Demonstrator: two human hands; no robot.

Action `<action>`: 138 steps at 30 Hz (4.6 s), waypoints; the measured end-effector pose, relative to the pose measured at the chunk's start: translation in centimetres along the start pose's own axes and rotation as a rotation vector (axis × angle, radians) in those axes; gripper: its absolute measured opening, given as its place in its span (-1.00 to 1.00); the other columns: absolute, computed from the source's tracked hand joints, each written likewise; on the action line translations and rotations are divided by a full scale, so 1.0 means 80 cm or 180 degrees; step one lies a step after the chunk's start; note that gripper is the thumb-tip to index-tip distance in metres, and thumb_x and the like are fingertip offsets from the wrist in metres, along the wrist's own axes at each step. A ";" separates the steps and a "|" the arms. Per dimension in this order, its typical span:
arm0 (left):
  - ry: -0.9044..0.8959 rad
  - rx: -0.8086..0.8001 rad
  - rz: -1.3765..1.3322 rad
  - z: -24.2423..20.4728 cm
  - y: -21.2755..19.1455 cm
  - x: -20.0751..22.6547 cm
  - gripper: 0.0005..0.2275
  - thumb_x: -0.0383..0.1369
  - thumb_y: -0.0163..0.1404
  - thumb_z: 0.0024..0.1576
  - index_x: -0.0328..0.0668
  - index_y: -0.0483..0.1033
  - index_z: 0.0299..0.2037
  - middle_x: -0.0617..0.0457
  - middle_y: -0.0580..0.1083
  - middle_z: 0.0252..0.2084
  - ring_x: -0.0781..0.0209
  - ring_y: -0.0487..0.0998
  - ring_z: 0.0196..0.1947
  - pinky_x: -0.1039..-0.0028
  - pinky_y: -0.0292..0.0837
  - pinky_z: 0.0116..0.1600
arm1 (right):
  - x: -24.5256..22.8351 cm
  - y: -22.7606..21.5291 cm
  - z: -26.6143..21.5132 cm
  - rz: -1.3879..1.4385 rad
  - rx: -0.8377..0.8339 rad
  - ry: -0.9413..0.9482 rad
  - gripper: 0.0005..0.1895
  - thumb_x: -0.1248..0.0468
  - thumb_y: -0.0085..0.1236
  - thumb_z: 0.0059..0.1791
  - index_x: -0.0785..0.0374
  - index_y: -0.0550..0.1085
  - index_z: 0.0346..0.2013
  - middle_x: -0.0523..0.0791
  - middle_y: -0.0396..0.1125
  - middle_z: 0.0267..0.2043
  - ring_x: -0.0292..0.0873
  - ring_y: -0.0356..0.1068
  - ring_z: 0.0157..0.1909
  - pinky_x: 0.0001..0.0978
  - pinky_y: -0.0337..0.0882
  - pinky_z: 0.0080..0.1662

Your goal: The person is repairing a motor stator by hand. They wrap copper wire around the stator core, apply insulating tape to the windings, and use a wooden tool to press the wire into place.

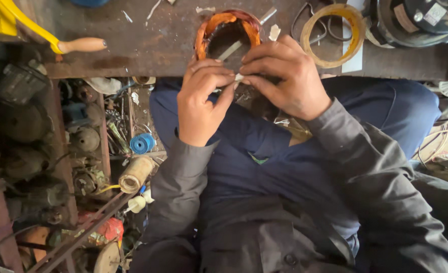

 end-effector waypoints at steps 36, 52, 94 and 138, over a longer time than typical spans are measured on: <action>-0.0088 -0.0443 0.1999 0.014 0.046 0.062 -0.39 -0.15 0.27 0.05 -0.35 0.37 0.22 -0.10 0.47 0.11 -0.06 0.30 0.36 -0.08 -0.14 0.51 | 0.012 -0.049 -0.038 -0.2048 0.0574 0.1037 -0.69 0.22 0.35 -0.08 0.22 0.53 -0.10 -0.06 0.36 -0.07 0.07 0.34 -0.02 -0.15 0.43 -0.09; -0.0018 -0.0169 0.1516 0.037 -0.003 0.051 -0.67 -0.35 0.36 -0.13 -0.32 0.52 -0.26 -0.11 0.52 -0.17 -0.11 0.46 -0.02 -0.02 0.16 0.34 | 0.055 -0.028 -0.006 -0.2362 0.0718 0.0935 -0.64 0.34 0.18 -0.01 0.24 0.50 0.10 -0.12 0.38 -0.01 -0.06 0.39 -0.02 -0.22 0.44 -0.08; -0.3016 0.1719 -0.5279 -0.206 0.038 -0.019 -0.38 0.19 -0.30 0.13 -0.23 0.56 -0.09 -0.29 0.58 -0.08 -0.22 0.54 -0.14 0.13 0.37 -0.30 | -0.039 -0.069 -0.075 0.1546 -0.0097 0.0919 -0.77 0.44 0.27 0.01 0.37 0.49 -0.05 0.00 0.49 -0.15 -0.20 0.49 -0.10 -0.39 0.49 -0.04; -0.1752 0.0711 -0.3415 -0.063 0.053 0.062 -0.36 0.14 -0.31 0.38 -0.44 0.43 0.15 -0.14 0.50 0.05 0.11 0.51 0.07 0.29 0.42 0.26 | 0.006 0.015 -0.093 0.5689 0.0960 0.2371 -0.36 -0.13 -0.13 0.18 0.48 0.44 0.04 0.21 0.44 0.04 0.12 0.48 0.05 0.02 0.49 0.16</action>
Point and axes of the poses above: each hand's wrist, its own z-axis towards the middle knuckle, its own y-axis out of the palm, x = y × z, the point moved 3 cm from there along z, towards the middle knuckle
